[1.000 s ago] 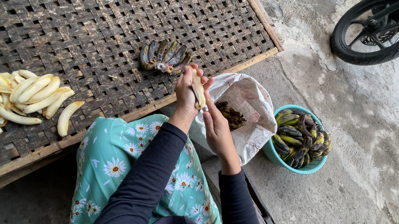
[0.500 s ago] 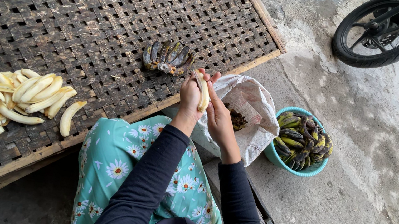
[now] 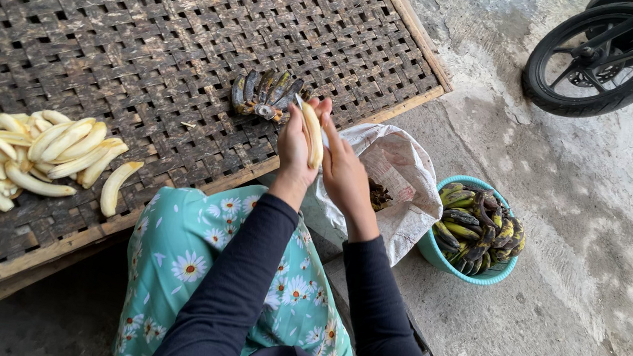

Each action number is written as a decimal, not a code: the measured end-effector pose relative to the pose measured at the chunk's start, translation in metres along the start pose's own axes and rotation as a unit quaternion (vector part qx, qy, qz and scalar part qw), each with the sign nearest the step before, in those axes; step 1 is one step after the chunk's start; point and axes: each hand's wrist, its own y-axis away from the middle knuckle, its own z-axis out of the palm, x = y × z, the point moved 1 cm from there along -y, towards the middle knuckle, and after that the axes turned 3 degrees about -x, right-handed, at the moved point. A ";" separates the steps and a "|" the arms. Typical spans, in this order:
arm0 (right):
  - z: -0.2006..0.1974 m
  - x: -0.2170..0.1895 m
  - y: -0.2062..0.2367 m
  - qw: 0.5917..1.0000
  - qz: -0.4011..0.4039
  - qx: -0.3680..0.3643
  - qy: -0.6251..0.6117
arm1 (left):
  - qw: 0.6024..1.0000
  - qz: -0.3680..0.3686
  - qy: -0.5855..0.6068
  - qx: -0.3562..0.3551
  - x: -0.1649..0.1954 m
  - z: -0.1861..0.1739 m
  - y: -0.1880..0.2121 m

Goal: The person sits on the ground and peels bananas one at a time with a knife, cutting the peel and pulling it off by hand. Peeled bananas are placed on a woven bamboo mat, and peels are dropped into a white sack beside them.

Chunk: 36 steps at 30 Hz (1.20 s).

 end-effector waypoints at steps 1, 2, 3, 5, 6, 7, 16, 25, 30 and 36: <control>-0.004 -0.006 -0.005 0.999 0.027 -0.008 0.034 | 0.999 -0.020 -0.026 -0.025 0.005 0.001 -0.002; -0.007 -0.013 -0.010 0.996 0.050 -0.018 0.068 | 0.997 -0.037 -0.053 -0.048 0.013 0.003 -0.011; -0.010 -0.020 -0.013 0.991 0.028 0.007 0.128 | 0.993 -0.051 -0.079 -0.066 0.024 0.002 -0.020; -0.017 -0.031 -0.018 0.968 -0.028 0.054 0.245 | 0.987 -0.083 -0.097 -0.098 0.045 -0.007 -0.032; -0.017 -0.035 -0.024 0.965 -0.027 0.065 0.254 | 0.983 -0.099 -0.104 -0.113 0.056 -0.014 -0.035; -0.017 -0.037 -0.030 0.962 -0.023 0.074 0.263 | 0.983 -0.114 -0.124 -0.073 0.070 -0.024 -0.039; -0.010 0.050 0.009 0.987 0.050 0.129 0.078 | 0.375 0.217 -0.888 0.155 0.279 -0.141 0.015; -0.013 0.135 0.096 0.982 0.105 0.141 0.075 | 0.099 0.206 -0.938 0.262 0.355 -0.184 0.018; -0.025 0.141 0.122 0.959 0.232 0.148 0.073 | 0.117 0.272 -0.944 0.144 0.299 -0.123 -0.044; -0.032 0.139 0.124 0.938 0.306 0.162 0.032 | 0.268 0.278 -0.898 -0.213 0.125 -0.050 -0.123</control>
